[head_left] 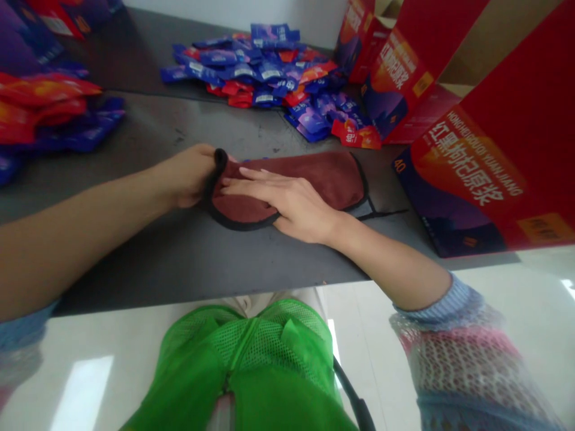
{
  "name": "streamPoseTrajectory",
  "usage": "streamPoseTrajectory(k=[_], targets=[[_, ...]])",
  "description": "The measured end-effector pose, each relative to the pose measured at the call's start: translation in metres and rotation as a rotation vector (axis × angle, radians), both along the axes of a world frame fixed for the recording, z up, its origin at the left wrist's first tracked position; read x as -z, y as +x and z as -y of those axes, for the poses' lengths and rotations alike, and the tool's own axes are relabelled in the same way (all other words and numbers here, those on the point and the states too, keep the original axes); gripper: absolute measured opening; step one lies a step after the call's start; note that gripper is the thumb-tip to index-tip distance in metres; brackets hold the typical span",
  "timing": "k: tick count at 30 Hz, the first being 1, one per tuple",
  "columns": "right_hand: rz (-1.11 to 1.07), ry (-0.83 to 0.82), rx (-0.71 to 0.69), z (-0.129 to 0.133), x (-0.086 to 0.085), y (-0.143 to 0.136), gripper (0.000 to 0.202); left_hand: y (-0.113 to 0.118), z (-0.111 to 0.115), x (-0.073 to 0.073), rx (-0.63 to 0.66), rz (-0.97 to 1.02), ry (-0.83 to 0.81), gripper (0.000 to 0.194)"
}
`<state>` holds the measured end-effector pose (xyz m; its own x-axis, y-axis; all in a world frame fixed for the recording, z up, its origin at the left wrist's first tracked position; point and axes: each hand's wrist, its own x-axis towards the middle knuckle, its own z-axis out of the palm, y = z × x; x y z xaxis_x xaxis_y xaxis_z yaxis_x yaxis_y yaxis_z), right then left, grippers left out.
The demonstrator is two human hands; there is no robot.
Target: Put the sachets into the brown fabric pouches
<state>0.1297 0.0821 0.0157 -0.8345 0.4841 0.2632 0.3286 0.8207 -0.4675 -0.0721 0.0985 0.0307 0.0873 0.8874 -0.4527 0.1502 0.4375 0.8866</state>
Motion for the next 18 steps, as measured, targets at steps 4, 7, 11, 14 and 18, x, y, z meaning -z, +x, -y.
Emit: streamPoseTrajectory(k=[4,7,11,14,18], targets=[[-0.001,-0.013,-0.175,-0.001,-0.008,0.004,0.066,-0.005,-0.003,0.003,0.056,-0.070,-0.029,0.026],[0.037,-0.079,-0.215,-0.004,-0.016,0.012,0.050,0.002,-0.002,0.005,0.018,-0.252,-0.012,0.025],[0.150,-0.158,-0.128,-0.014,-0.028,0.025,0.040,0.011,0.000,0.002,0.022,-0.353,0.073,0.028],[0.200,-0.145,0.009,-0.028,-0.030,0.035,0.037,0.009,-0.001,-0.001,0.030,-0.314,0.058,0.029],[0.165,-0.019,0.316,-0.053,-0.014,0.047,0.035,0.004,-0.003,-0.003,0.045,-0.287,-0.046,0.028]])
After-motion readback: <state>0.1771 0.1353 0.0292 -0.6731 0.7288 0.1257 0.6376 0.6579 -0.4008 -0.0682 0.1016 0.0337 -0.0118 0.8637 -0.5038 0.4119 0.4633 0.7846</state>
